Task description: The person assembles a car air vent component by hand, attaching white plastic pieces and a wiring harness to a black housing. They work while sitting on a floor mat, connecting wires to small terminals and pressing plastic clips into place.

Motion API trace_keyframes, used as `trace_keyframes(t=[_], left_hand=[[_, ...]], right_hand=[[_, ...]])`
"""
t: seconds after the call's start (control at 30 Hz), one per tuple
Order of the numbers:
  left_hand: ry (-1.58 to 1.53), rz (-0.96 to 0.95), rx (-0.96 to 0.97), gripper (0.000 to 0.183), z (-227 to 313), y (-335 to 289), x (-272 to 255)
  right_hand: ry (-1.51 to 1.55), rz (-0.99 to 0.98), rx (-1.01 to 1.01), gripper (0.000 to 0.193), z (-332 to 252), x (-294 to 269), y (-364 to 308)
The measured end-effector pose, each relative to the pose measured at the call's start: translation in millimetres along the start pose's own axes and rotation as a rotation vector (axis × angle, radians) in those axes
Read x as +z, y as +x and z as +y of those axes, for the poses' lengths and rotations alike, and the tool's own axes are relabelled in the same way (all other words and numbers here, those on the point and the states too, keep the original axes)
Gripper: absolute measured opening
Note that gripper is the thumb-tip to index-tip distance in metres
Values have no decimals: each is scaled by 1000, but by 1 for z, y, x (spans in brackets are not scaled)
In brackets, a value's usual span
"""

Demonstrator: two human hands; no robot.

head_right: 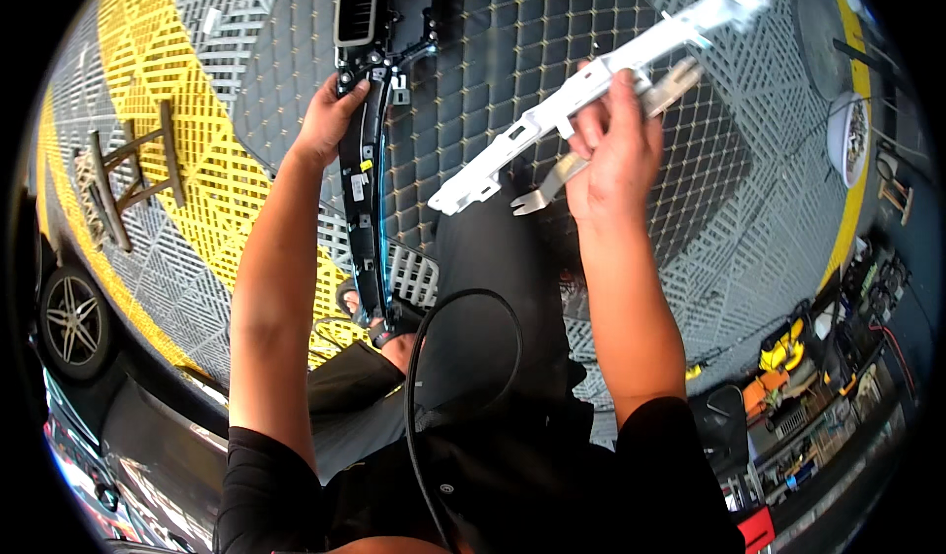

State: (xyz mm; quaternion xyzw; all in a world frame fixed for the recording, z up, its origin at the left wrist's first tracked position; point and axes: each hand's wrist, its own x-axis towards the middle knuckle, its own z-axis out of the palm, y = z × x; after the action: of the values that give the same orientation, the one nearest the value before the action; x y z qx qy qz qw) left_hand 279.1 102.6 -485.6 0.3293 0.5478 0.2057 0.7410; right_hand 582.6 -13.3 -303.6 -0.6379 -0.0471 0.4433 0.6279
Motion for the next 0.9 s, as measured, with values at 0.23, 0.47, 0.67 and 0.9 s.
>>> trace_keyframes(t=[0.23,0.47,0.67,0.9], left_hand=[[794,414,263,48,-14,-12,16],[44,-277,26,53,53,-168,88],[237,-295,-87,39,76,-256,93],[-22,-152,72,86,53,-304,43]], right_hand=[[1,-4,176,22,15,5,-20],[91,-302,309,31,30,18,-72],[-52,-686,315,33,34,-7,-117],[-564,51,27,42,103,-141,-27]])
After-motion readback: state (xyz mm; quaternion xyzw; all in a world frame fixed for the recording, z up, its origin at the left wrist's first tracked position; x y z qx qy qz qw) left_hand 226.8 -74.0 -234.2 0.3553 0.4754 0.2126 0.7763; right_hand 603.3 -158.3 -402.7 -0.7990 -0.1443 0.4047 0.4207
